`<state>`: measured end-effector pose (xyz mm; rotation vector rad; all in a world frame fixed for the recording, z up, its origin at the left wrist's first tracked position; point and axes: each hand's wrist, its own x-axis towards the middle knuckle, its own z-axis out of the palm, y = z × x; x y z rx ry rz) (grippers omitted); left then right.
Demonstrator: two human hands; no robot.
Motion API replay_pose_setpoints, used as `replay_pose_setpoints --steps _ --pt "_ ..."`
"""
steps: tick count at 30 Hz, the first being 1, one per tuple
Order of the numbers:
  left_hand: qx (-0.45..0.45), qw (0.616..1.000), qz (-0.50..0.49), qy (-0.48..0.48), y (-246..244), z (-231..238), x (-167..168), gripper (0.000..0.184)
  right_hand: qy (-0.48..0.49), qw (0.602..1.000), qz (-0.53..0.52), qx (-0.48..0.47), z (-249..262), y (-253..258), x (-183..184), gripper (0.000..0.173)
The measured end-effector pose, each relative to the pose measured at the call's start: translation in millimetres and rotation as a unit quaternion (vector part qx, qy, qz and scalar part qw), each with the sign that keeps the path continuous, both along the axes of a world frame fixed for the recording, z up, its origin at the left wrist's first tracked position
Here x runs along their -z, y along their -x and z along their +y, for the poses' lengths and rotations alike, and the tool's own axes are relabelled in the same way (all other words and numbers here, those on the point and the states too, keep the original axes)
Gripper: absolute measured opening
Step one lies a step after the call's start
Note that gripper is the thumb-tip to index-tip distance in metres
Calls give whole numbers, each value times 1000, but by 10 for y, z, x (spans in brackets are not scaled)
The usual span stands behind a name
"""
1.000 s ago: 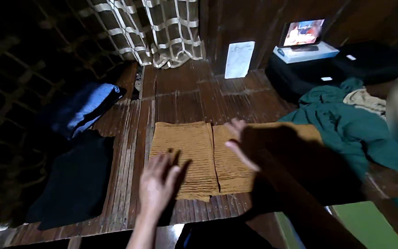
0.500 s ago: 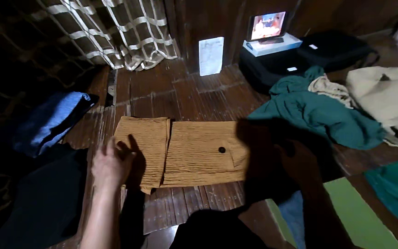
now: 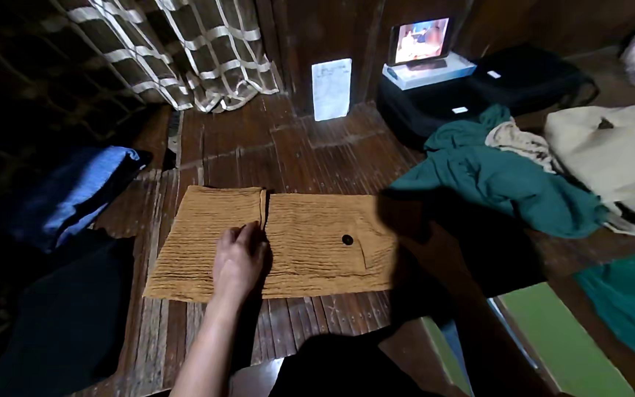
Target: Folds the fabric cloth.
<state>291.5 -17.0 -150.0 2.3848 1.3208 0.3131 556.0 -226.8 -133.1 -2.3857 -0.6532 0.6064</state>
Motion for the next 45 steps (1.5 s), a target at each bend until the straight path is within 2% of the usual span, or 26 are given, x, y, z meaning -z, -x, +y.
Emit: replay_pose_setpoints --steps 3,7,10,13,17,19,21,23,25,26,27,29,30,33,35,37,41,45 --pt "138 985 -98 -45 -98 -298 122 51 -46 998 44 3 -32 -69 21 62" --pt "283 943 -168 -53 -341 -716 262 43 -65 997 32 -1 -98 -181 33 55" --pt "322 934 -148 -40 -418 -865 355 48 -72 997 36 -10 -128 -237 63 50" --pt "318 939 -121 -44 -464 -933 343 55 -127 990 68 -12 -173 -264 127 47" --pt "359 917 -160 -71 -767 -1080 251 62 -204 971 120 -18 -231 -267 207 39" --pt "386 904 -175 -55 -1008 -1219 220 73 -237 962 131 -27 -223 -282 307 39" --pt "380 910 -162 -24 -1241 -1370 212 89 -271 953 129 -49 -174 -328 476 45" --pt "354 926 -131 2 -1414 -1470 193 89 -280 944 174 -22 -94 -326 514 53" --pt "327 936 -132 6 -1512 -1475 200 60 -252 953 165 -39 -174 -268 330 55" --pt "312 937 -158 -7 -1537 -1449 224 42 -231 962 125 -74 -253 -267 262 55" --pt "297 937 -182 -11 -1548 -1409 237 31 -207 969 81 -108 -329 -288 221 51" --pt "260 939 -220 48 -1555 -1307 208 29 -168 969 19 -180 -458 -366 167 46" --pt "232 936 -238 113 -1558 -1247 183 30 -155 966 10 -205 -503 -405 139 43" --pt "170 901 -275 289 -1573 -1068 148 26 -195 953 -22 -232 -504 -493 237 41" --pt "158 871 -313 343 -1556 -1025 171 22 -246 942 -36 -227 -400 -506 357 37" --pt "145 853 -348 361 -1542 -1012 189 21 -258 936 -33 -236 -257 -505 378 34" --pt "107 814 -403 405 -1519 -932 220 25 -218 928 -60 -296 -3 -525 233 31" --pt "89 788 -435 427 -1495 -902 219 28 -295 892 -108 -325 185 -559 357 30"
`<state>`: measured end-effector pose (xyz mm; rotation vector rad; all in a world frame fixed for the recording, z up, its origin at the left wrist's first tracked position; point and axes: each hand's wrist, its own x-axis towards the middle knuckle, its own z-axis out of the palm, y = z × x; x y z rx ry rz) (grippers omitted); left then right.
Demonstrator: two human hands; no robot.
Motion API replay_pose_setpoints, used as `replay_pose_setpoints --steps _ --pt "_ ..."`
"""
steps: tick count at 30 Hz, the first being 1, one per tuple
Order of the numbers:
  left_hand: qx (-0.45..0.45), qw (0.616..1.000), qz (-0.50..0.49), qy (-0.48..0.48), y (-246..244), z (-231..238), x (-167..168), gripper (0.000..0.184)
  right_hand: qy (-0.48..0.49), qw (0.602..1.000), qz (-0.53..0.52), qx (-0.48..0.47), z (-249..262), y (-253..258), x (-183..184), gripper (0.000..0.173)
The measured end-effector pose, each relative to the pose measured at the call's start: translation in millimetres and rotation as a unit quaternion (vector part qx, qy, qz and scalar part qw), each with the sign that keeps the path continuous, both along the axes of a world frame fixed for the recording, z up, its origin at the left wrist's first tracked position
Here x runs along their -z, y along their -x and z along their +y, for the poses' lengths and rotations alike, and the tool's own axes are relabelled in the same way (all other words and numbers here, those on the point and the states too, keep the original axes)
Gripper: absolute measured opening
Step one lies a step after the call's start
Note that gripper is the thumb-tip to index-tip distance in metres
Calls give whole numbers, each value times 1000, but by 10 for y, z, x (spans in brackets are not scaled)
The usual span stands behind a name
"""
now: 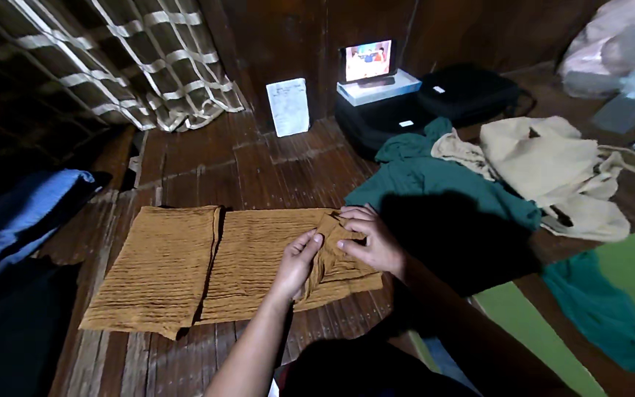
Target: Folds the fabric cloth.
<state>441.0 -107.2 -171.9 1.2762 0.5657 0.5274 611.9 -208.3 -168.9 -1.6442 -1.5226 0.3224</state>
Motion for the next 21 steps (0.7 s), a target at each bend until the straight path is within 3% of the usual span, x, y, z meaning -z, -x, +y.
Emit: replay_pose_setpoints --steps 4,10,14,21 --pt "-6 997 -12 80 2 -21 -69 44 -65 998 12 -14 76 -2 188 29" --pt "16 999 -26 30 -3 -9 19 29 -98 995 -10 -30 89 -29 253 28" --pt "26 998 -41 36 17 21 65 33 -98 995 -11 -22 113 -35 285 46" --pt "3 1000 -8 -5 -16 6 72 16 -91 996 -1 -17 107 -10 276 38"
